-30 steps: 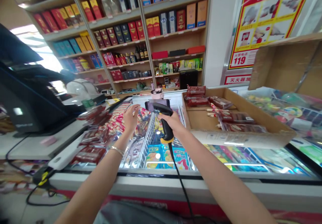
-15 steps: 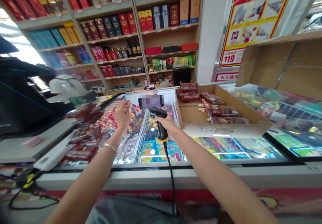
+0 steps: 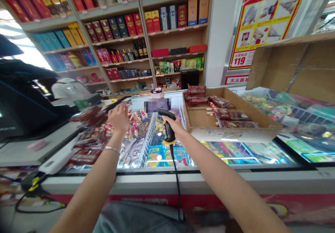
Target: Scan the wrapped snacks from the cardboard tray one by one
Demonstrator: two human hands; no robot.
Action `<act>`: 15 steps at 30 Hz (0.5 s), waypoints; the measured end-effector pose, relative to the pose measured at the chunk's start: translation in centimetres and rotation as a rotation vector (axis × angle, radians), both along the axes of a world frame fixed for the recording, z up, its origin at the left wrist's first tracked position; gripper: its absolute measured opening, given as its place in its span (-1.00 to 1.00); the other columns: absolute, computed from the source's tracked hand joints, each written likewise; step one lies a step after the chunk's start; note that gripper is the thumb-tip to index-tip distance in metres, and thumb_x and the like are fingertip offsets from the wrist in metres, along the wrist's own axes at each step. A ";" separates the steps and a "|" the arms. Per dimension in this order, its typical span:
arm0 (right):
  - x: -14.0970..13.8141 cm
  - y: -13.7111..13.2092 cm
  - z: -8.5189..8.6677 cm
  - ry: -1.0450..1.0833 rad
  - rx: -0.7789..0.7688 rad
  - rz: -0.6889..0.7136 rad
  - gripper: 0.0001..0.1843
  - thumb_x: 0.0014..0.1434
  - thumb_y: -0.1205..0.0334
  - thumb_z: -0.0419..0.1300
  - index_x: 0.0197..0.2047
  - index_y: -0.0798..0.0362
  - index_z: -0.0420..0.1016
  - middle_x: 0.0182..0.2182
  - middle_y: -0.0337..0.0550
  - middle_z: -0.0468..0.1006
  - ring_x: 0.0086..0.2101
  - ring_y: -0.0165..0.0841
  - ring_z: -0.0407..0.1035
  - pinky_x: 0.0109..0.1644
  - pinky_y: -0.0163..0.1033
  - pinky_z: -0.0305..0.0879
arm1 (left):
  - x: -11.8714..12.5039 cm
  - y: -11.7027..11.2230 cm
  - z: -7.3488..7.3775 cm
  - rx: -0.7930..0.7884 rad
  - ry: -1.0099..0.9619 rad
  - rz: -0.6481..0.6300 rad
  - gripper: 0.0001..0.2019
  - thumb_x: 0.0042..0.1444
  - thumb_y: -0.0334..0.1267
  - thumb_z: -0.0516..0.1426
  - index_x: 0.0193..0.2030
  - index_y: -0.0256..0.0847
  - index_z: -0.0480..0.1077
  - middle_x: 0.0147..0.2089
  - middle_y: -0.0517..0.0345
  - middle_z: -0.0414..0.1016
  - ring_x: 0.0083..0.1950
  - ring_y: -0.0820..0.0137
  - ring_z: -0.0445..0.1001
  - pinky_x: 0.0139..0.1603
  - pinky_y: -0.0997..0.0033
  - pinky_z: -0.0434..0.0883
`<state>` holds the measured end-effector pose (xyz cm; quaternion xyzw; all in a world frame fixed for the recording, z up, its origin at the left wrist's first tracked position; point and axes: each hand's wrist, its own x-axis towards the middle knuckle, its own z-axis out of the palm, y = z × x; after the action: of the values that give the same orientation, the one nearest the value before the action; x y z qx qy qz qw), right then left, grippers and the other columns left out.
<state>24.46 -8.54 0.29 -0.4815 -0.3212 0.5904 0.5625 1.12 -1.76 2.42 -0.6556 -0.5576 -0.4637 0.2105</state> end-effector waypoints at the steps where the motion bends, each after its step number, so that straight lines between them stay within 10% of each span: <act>1: 0.0 0.0 0.0 0.008 -0.006 -0.006 -0.79 0.06 0.18 0.25 -0.36 0.13 0.34 -0.62 -0.22 0.43 -0.67 -0.45 0.34 -0.69 -0.43 0.19 | -0.3 0.2 0.0 -0.026 0.008 0.007 -0.71 0.25 -0.18 -0.11 -0.06 -0.15 0.37 -0.04 -0.05 0.47 0.00 0.18 0.37 0.13 0.09 0.11; 15: 0.1 0.0 0.2 0.020 -0.032 0.006 -0.86 0.06 0.27 0.21 -0.41 0.16 0.35 -0.64 -0.22 0.42 -0.68 -0.47 0.33 -0.70 -0.43 0.16 | -0.7 1.1 -0.8 -0.267 0.149 0.272 -0.63 0.20 -0.27 -0.13 -0.44 -0.18 0.46 -0.42 -0.01 0.47 -0.15 0.17 0.33 0.05 -0.03 0.11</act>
<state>24.59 -8.50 0.51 -0.4833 -0.3077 0.6020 0.5561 0.41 -0.62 1.60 -0.6290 -0.6803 -0.3031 0.2229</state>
